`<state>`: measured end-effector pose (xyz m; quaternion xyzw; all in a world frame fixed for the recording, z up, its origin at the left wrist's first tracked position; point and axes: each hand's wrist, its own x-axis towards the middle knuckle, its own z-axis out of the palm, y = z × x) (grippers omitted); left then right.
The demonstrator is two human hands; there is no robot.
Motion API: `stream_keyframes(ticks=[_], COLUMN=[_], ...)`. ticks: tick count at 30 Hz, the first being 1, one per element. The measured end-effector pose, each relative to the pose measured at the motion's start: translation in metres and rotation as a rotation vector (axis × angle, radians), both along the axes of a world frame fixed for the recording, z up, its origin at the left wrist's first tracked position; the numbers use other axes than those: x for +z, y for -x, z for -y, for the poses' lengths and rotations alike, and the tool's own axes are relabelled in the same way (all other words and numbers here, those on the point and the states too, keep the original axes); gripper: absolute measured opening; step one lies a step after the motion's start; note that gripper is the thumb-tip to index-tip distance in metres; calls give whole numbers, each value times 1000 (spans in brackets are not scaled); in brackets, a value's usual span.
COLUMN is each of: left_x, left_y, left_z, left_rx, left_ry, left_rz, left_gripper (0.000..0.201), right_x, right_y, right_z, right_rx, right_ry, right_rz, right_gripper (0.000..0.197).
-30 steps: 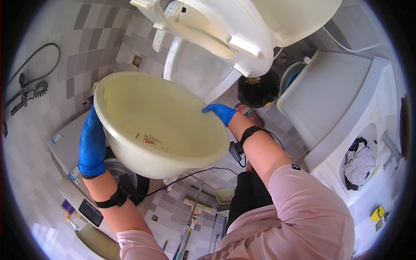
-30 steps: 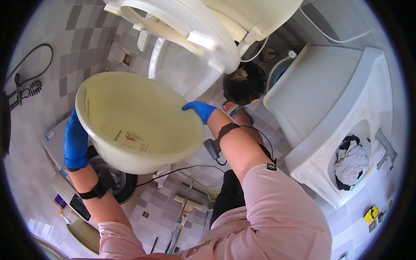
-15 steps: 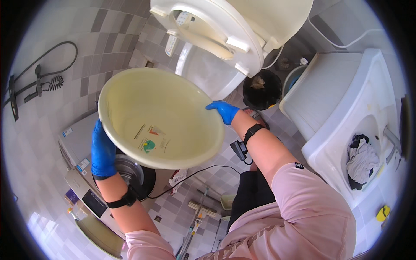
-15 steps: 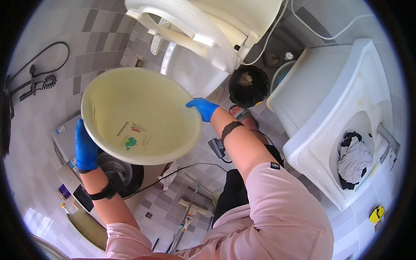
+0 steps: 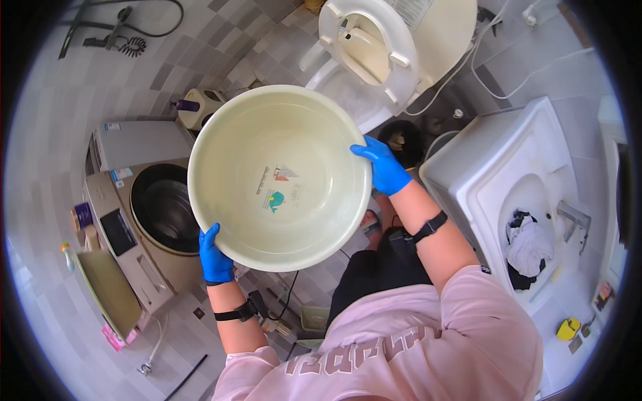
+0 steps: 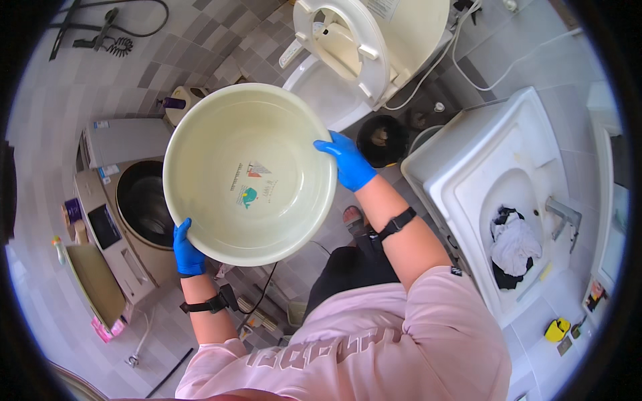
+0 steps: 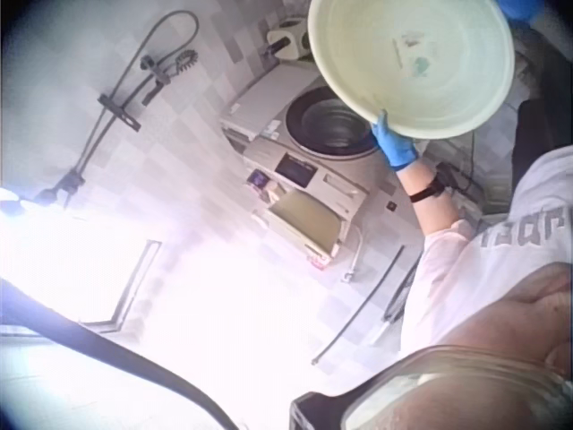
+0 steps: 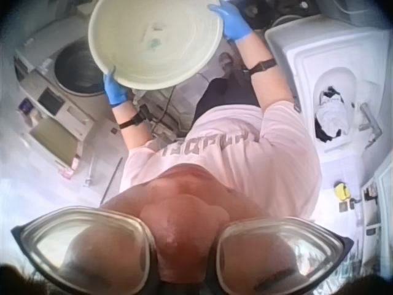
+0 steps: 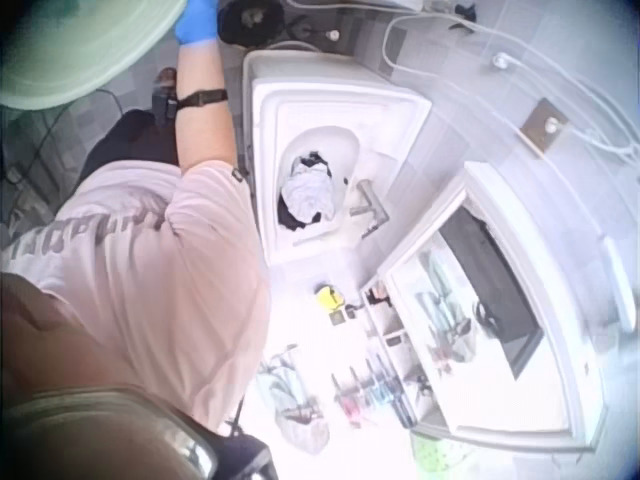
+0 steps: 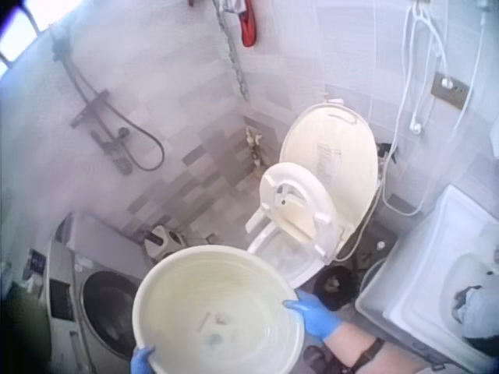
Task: Hand washing and rinsing dark and light clothing in a basin inside a bathroom.
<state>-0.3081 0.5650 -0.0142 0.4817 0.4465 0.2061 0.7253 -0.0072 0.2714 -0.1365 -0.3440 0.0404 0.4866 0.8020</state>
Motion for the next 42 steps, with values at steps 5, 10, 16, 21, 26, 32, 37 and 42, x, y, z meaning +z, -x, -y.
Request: stream_keyframes(ticks=[5,10,16,21,26,32,37,42], left_x=[58,95,146,153,143,156,173,188], left_y=[32,18,-26,-79,-119,-145,-137,-105], left_z=[47,90,154,215,281,360,397,410], left_rx=[-64,-230,-385,-545,-609,-591,-490,-336], left_ry=[103,150,116,96,67,14,-65,-106], left_rz=[77,173,180,86,43,54,6,-14], left_gripper=[53,53,51,42,35,32,30,28], right_x=[105,200,221,193,175,80,77,67], right_y=[33,57,74,102,129,157,141,108], right_z=[66,147,241,347,455,611,645,651], right_rx=[-91,-219,-409,-623,-843,-447,409,821], right_ry=[-60,29,89,168,317,1556,1935,1816], right_rz=[30,138,29,200,-12,512,875,826], right_gripper=[44,40,27,30,34,54,79,92])
